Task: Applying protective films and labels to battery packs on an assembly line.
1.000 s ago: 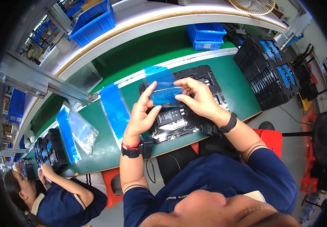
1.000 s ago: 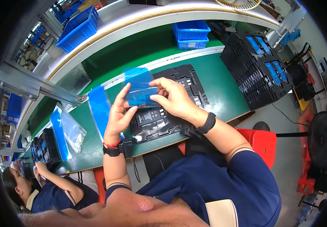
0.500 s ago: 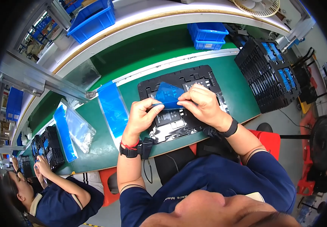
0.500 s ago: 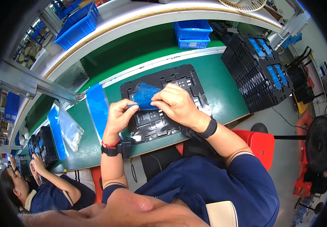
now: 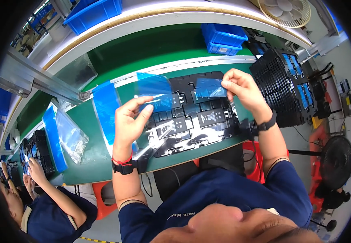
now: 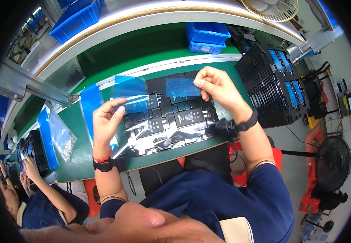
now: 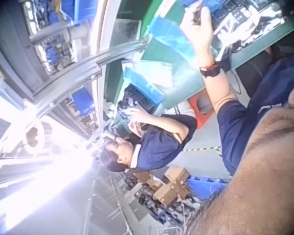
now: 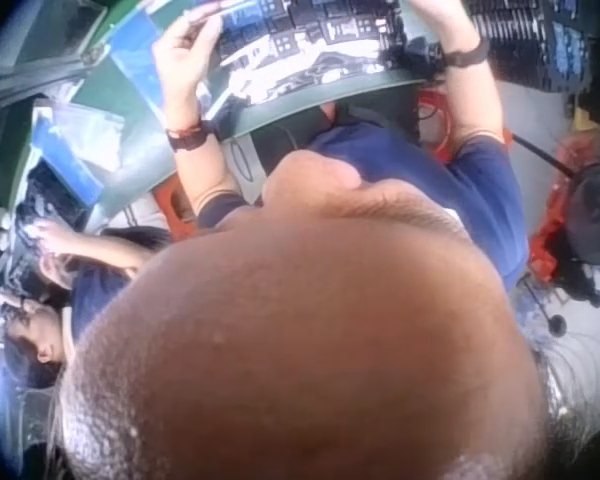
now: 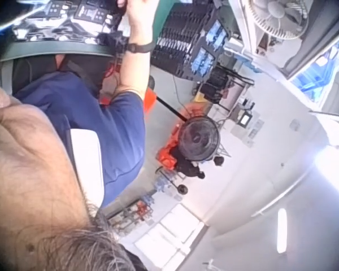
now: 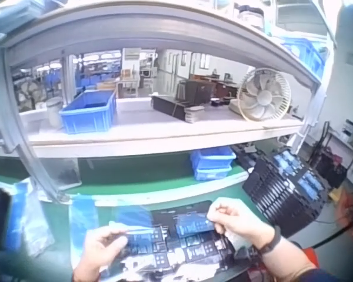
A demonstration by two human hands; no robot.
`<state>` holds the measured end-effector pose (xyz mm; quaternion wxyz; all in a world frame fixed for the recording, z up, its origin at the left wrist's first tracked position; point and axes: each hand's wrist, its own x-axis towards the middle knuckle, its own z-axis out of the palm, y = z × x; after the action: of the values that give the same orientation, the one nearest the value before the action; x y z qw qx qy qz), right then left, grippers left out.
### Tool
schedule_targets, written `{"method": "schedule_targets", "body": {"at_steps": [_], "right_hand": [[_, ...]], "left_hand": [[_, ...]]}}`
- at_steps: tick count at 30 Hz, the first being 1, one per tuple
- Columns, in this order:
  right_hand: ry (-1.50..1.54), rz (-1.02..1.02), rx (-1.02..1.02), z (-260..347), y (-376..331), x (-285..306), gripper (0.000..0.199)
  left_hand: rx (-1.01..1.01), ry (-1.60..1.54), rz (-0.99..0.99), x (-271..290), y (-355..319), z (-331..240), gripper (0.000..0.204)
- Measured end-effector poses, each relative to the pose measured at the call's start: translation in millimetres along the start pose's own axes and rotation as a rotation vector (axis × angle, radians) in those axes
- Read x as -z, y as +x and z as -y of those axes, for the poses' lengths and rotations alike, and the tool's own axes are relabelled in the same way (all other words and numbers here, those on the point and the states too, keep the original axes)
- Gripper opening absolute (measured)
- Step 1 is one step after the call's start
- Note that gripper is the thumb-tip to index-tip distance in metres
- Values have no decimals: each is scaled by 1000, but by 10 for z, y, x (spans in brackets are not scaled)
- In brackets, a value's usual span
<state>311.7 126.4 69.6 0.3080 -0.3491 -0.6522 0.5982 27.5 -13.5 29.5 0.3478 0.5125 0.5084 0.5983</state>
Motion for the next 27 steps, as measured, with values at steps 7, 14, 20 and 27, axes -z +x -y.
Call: {"method": "schedule_targets", "body": {"at_steps": [7,14,20,27], "right_hand": [[-66,66,-287,-392,319,119,12],[-167,54,-318,-426,375,112,14],[-131,28,-320,-407,357,90,12],[-126,35,-305,-414,344,88,12]], "left_hand": [[161,-130,38,53,22,36,23],[152,-98,43,30,31,44,23],[163,-107,37,33,32,46,23],[158,-100,30,35,43,54,22]]}}
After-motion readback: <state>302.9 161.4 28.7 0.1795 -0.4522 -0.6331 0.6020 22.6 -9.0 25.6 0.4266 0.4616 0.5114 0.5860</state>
